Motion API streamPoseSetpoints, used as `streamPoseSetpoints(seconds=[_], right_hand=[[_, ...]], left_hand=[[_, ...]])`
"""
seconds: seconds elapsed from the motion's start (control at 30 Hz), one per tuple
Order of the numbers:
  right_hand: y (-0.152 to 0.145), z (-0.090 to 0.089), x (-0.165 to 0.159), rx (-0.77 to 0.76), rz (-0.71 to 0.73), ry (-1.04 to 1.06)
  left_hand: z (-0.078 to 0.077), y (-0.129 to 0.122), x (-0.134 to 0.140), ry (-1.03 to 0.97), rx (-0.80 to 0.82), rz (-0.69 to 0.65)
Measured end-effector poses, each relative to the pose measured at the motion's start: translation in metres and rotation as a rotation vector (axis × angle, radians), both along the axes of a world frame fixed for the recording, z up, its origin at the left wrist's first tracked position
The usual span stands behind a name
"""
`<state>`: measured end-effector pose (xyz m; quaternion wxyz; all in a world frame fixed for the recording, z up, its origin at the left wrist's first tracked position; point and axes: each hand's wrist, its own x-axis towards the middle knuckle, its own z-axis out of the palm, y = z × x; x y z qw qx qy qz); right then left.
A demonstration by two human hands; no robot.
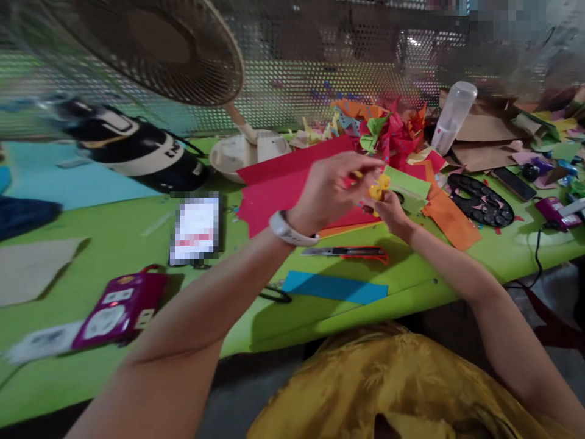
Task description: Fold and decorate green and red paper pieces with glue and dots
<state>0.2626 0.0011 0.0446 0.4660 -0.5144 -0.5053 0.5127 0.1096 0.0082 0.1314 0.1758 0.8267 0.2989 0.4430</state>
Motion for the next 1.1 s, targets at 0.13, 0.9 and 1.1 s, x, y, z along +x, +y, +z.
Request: streamPoseSetpoints(seconds=[0.13, 0.9, 1.1], right_hand=[[0.023, -0.008, -0.013, -0.039, -0.071, 0.142], [0.005, -0.007, 0.014, 0.318, 0.086, -0.274], [-0.003, -0.019, 0.006, 0.180, 0.247, -0.249]], left_hand=[[-0.030, 0.024, -0.072, 0.138, -0.154, 0.285], [-0.123, 0.046, -0.094, 0.189, -0.461, -0.096], [-0.119, 0.046, -0.093, 0.210, -0.468, -0.135]])
